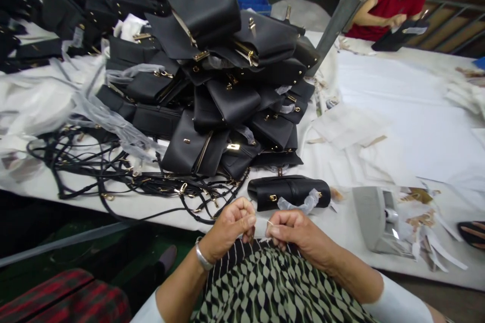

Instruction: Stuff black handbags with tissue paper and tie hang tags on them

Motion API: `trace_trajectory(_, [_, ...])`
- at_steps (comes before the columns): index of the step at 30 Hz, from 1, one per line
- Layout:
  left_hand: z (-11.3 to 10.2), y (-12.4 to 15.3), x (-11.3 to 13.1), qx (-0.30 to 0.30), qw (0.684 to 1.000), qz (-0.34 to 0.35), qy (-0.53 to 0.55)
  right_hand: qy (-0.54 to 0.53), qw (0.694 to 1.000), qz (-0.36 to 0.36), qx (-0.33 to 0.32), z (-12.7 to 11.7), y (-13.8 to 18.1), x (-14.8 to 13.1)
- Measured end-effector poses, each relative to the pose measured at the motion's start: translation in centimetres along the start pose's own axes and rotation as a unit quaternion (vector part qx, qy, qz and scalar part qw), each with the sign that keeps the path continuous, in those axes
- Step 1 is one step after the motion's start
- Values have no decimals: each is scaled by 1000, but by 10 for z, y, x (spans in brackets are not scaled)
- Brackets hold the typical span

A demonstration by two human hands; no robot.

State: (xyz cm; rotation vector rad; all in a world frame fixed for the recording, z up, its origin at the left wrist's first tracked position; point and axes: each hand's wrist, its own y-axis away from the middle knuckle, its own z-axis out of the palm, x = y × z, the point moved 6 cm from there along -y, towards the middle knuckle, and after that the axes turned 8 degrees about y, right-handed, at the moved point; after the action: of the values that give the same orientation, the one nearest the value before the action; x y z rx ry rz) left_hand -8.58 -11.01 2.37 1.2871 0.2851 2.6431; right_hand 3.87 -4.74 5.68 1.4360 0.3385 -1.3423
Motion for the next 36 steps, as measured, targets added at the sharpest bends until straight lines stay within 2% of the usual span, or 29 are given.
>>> trace_trajectory(3, [-4,-3,5,-24,998,-19,-56,-20,999,-21,39,-3,-5,-11])
trace_trajectory(5, [-9,-6,11,-9,993,-15,-120,6,998,-50,47,-3,-10,-17])
trace_trajectory(8, [-16,-11,24,45,970,29,-239,90,990,-94,50,-4,-11,-22])
trace_trajectory(11, [-12,-18,37,60,948,71,-304,190,970,-111,104,-12,-4,-21])
trace_trajectory(14, [1,-28,42,14,935,74,-347,234,958,-83,143,-22,8,-13])
trace_trajectory(17, [14,-38,39,-43,910,66,-407,259,956,-48,125,-29,20,3])
trace_trajectory(21, [20,-49,35,-56,864,56,-497,305,945,-21,120,-53,36,34])
trace_trajectory(23, [23,-57,35,-55,855,46,-513,241,959,-3,150,-70,40,53])
trace_trajectory(25, [26,-70,36,-62,853,37,-516,132,971,1,197,-84,41,69])
trace_trajectory(27, [30,-88,33,-71,860,17,-504,0,970,-13,244,-89,38,80])
trace_trajectory(29, [33,-110,25,-80,877,-27,-474,-155,951,-28,266,-85,31,88])
trace_trajectory(32, [37,-144,4,-93,889,-99,-438,-343,902,-42,260,-72,19,96])
trace_trajectory(34, [39,-163,-10,-100,883,-124,-442,-393,880,-46,262,-68,11,98])
trace_trajectory(36, [39,-175,-20,-101,872,-139,-458,-403,872,-42,276,-67,4,99])
